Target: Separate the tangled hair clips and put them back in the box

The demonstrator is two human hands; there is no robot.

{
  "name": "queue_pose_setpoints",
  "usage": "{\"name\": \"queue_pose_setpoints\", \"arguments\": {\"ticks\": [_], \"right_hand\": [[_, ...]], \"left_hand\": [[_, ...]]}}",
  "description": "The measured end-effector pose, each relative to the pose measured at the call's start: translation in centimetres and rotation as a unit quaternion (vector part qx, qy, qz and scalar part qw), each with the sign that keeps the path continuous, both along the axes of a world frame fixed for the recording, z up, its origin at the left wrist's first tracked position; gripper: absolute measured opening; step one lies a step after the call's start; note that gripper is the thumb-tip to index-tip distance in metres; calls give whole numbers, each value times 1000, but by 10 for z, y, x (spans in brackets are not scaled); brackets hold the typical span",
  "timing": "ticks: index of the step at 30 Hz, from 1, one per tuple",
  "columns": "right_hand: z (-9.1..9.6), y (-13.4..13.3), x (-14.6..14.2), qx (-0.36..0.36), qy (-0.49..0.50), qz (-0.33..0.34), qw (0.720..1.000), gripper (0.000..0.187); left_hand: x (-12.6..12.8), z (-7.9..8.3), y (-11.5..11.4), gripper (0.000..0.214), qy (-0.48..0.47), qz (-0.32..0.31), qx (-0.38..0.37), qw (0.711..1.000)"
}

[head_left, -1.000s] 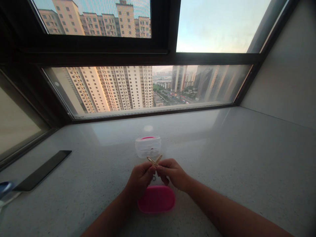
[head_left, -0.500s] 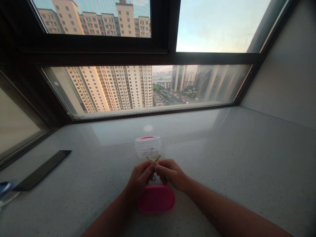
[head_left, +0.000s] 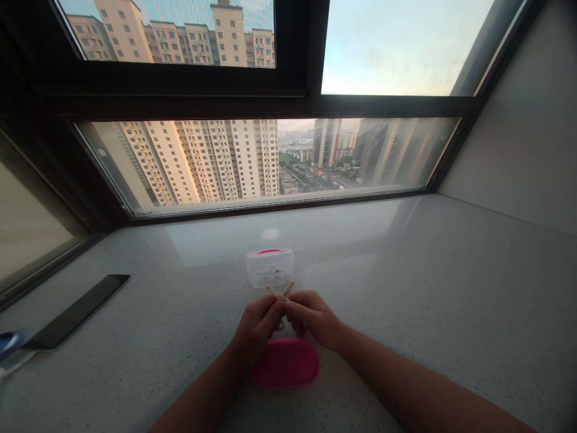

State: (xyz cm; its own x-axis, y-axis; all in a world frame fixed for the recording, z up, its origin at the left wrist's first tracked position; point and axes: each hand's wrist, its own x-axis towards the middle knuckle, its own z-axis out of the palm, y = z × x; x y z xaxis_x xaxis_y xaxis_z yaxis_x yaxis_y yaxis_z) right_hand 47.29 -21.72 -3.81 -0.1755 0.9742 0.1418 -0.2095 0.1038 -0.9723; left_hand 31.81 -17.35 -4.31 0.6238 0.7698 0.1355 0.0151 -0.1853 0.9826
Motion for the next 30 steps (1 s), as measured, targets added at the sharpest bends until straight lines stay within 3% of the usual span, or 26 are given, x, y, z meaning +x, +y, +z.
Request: {"name": "queue_pose_setpoints", "arguments": {"ticks": [8,16,30], "right_hand": [[-1,0,1,7,-10,-58,998,34],[0,0,1,15,-9,-71,997,31],[0,1,1,-16,-4,25,1000,29]], "left_hand": [[0,-1,0,32,3,27,8,1000],[-1,0,-1,31,8,45,22,999],[1,3,-1,34,28,22,32,999]]}}
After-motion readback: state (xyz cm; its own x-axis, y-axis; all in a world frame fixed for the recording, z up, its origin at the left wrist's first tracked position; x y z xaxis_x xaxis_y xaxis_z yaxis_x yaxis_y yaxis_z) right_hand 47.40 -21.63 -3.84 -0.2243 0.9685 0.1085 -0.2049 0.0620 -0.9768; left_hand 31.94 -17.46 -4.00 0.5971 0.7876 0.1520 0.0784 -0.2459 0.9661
